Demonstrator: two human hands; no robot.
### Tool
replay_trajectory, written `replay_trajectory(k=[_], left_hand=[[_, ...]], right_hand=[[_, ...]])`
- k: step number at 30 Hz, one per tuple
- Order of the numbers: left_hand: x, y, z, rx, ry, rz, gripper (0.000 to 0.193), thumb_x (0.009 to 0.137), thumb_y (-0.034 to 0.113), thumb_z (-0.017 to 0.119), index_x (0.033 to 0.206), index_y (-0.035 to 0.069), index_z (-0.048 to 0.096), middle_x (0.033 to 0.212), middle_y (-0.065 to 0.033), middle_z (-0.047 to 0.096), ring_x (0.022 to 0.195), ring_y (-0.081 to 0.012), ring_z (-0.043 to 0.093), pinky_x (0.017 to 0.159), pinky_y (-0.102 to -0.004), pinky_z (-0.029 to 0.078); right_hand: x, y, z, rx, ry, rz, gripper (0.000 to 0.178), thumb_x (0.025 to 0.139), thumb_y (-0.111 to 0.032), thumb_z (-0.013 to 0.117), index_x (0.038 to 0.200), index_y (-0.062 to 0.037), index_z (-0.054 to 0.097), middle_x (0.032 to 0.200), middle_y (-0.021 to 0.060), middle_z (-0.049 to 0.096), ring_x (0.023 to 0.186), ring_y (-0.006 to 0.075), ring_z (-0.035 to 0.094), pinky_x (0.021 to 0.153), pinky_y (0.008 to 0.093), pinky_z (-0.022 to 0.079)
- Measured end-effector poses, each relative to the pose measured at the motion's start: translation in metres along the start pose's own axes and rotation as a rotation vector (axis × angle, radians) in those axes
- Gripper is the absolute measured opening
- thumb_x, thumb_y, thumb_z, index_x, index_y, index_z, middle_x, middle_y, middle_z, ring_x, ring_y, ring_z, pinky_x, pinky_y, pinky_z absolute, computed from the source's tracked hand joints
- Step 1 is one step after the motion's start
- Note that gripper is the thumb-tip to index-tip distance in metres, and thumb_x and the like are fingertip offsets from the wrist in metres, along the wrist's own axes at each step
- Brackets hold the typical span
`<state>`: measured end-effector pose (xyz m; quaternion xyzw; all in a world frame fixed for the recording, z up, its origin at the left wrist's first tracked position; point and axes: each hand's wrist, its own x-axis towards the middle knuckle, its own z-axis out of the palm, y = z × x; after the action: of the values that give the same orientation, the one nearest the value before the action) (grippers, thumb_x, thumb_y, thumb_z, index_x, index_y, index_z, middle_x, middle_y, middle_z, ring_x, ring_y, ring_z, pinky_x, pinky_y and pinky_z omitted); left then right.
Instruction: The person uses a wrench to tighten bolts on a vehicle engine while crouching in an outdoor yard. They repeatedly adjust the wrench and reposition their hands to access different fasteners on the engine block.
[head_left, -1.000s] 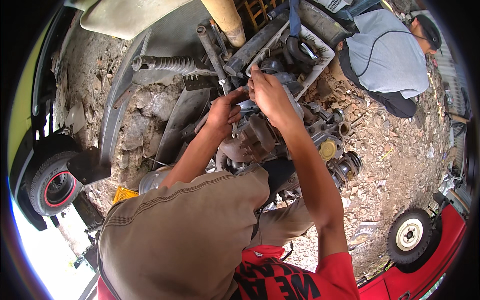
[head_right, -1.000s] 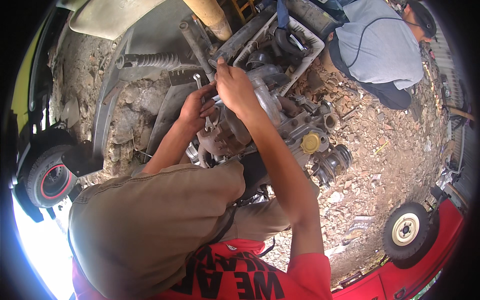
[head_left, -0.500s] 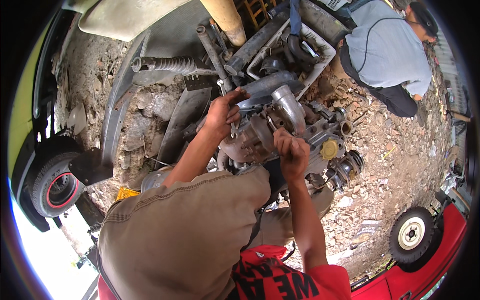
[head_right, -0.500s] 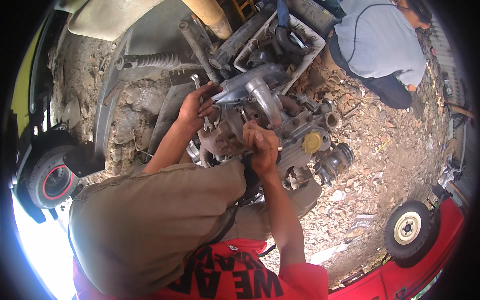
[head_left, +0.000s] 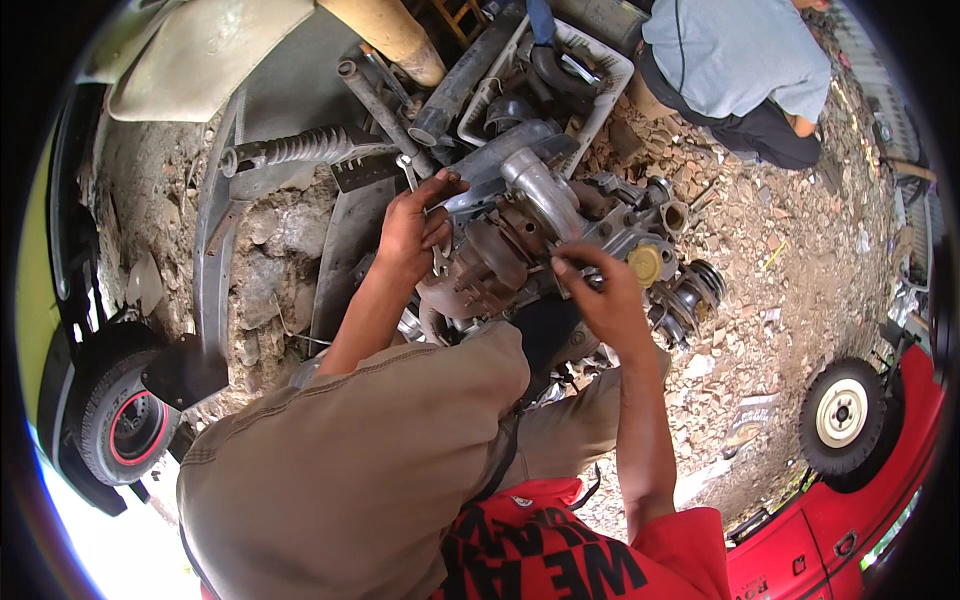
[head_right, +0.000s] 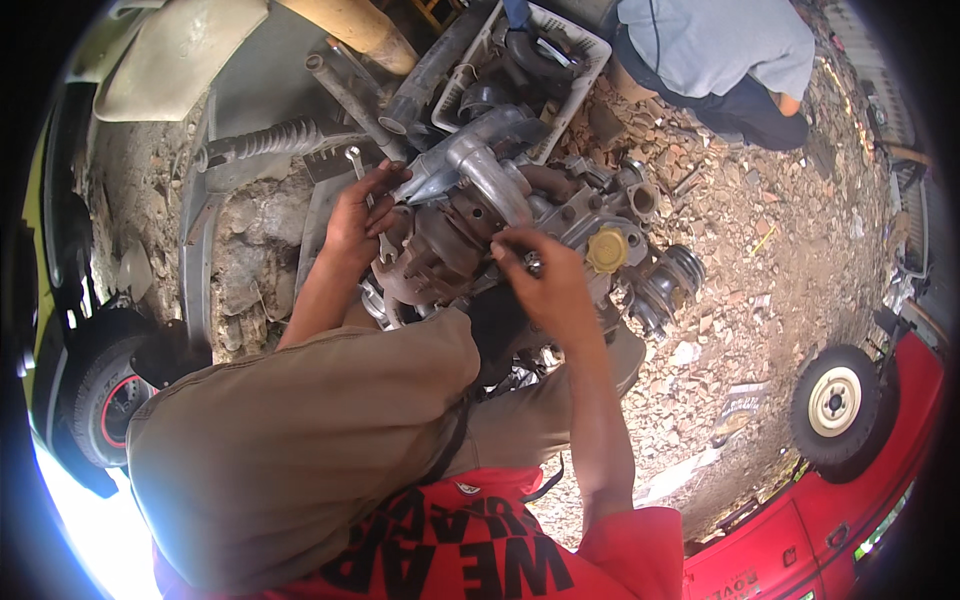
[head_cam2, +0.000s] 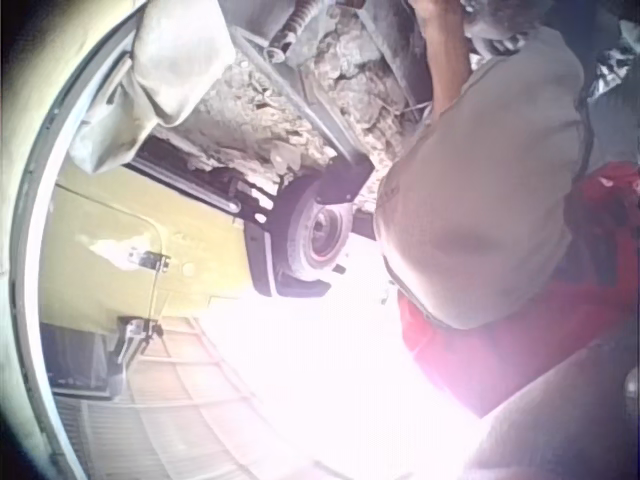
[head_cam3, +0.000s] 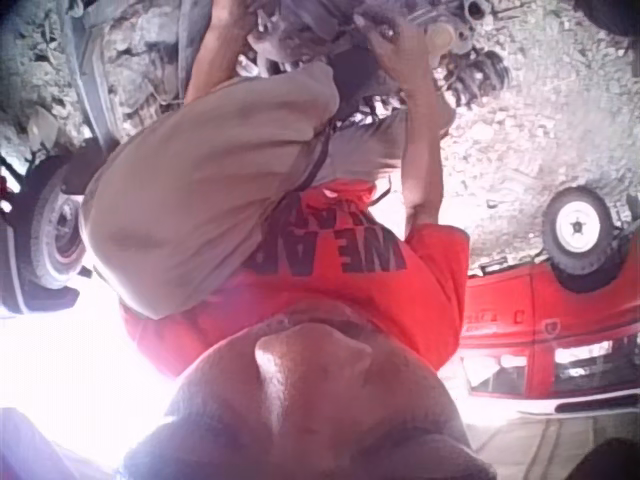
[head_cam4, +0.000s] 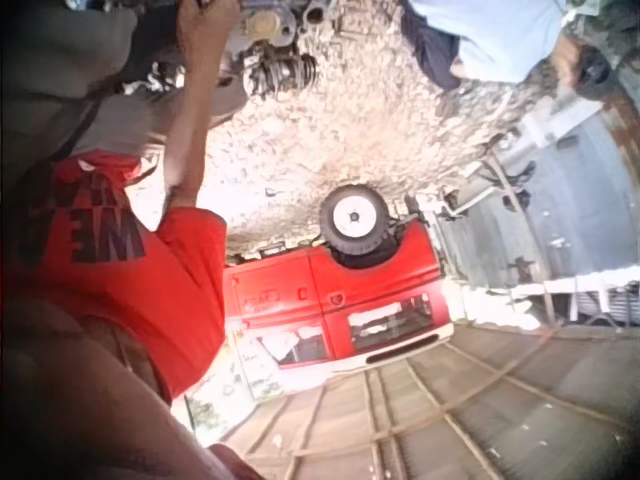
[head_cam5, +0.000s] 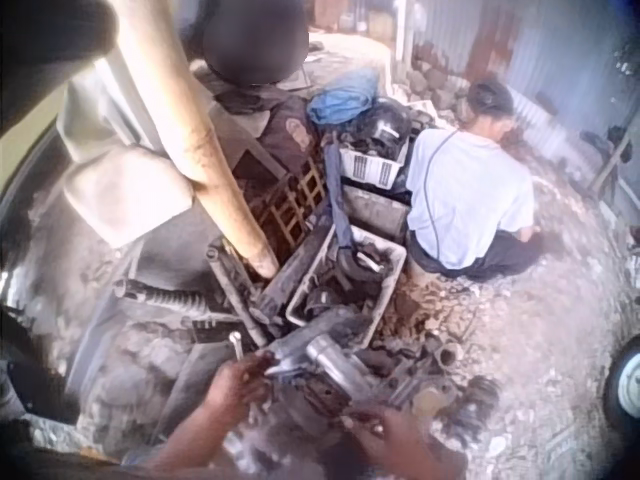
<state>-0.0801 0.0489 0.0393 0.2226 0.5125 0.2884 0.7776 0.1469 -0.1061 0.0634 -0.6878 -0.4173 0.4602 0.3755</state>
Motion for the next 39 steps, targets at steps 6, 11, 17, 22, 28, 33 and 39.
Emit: replay_trajectory(k=[6, 11, 17, 22, 28, 33, 39], left_hand=[[-0.008, 0.000, 0.025, 0.170, 0.014, 0.045, 0.026, 0.096, 0.024, 0.065, 0.105, 0.000, 0.064, 0.097, -0.0091, 0.070, 0.043, -0.0012, 0.028, 0.039, -0.0188, 0.023], [-0.011, -0.004, 0.031, 0.359, -0.060, -0.010, 0.023, 0.095, 0.023, 0.069, 0.101, 0.000, 0.070, 0.084, -0.0014, 0.072, 0.046, -0.0002, 0.027, 0.043, -0.0199, 0.022], [-0.026, -0.010, 0.053, 0.511, -0.158, 0.003, 0.025, 0.094, 0.023, 0.070, 0.104, 0.000, 0.071, 0.089, -0.0047, 0.073, 0.066, -0.0058, 0.057, 0.063, -0.0234, 0.045], [-0.026, -0.022, 0.052, 0.692, -0.177, 0.042, 0.024, 0.091, 0.022, 0.074, 0.102, 0.000, 0.073, 0.088, -0.0056, 0.072, 0.075, -0.0085, 0.060, 0.071, -0.0257, 0.046], [-0.032, -0.030, 0.067, 0.839, -0.147, 0.009, 0.024, 0.089, 0.021, 0.076, 0.099, -0.001, 0.073, 0.090, -0.0080, 0.074, 0.081, -0.0108, 0.065, 0.075, -0.0275, 0.051], [-0.027, -0.038, 0.055, 0.819, -0.158, -0.060, 0.029, 0.090, 0.025, 0.074, 0.100, -0.002, 0.073, 0.088, -0.0070, 0.073, 0.078, -0.0094, 0.063, 0.072, -0.0279, 0.051], [-0.026, -0.028, 0.050, 0.951, -0.179, 0.059, 0.028, 0.089, 0.025, 0.073, 0.102, 0.000, 0.074, 0.088, -0.0095, 0.074, 0.076, -0.0166, 0.068, 0.072, -0.0323, 0.052]], right_hand=[[-0.023, 0.031, 0.052, -0.123, -0.034, -0.081, 0.042, 0.091, -0.012, 0.065, 0.132, -0.0022, 0.058, 0.103, 0.0263, 0.069, 0.091, 0.0420, 0.066, 0.082, 0.0422, 0.051], [-0.022, 0.038, 0.046, 0.042, -0.076, -0.101, 0.046, 0.092, -0.010, 0.062, 0.137, -0.0038, 0.056, 0.107, 0.0264, 0.068, 0.099, 0.0413, 0.066, 0.087, 0.0412, 0.051], [-0.007, 0.049, 0.023, 0.107, -0.194, -0.064, 0.034, 0.093, -0.014, 0.065, 0.127, -0.0055, 0.065, 0.113, 0.0216, 0.070, 0.104, 0.0347, 0.069, 0.087, 0.0392, 0.052], [-0.009, 0.021, 0.020, 0.104, 0.131, -0.053, 0.032, 0.090, -0.016, 0.070, 0.122, -0.0076, 0.069, 0.109, 0.0166, 0.071, 0.101, 0.0305, 0.069, 0.086, 0.0373, 0.052], [-0.006, 0.028, 0.043, 0.066, 0.280, -0.179, 0.028, 0.088, -0.011, 0.074, 0.115, -0.0075, 0.073, 0.106, 0.0131, 0.071, 0.095, 0.0268, 0.070, 0.081, 0.0365, 0.055], [-0.007, 0.036, 0.052, 0.103, 0.335, -0.190, 0.023, 0.087, -0.008, 0.074, 0.110, -0.0060, 0.075, 0.105, 0.0124, 0.071, 0.091, 0.0253, 0.070, 0.076, 0.0341, 0.056], [-0.007, 0.037, 0.049, 0.085, 0.352, -0.119, 0.022, 0.088, -0.008, 0.071, 0.109, -0.0055, 0.075, 0.104, 0.0141, 0.072, 0.087, 0.0276, 0.071, 0.077, 0.0344, 0.055]])
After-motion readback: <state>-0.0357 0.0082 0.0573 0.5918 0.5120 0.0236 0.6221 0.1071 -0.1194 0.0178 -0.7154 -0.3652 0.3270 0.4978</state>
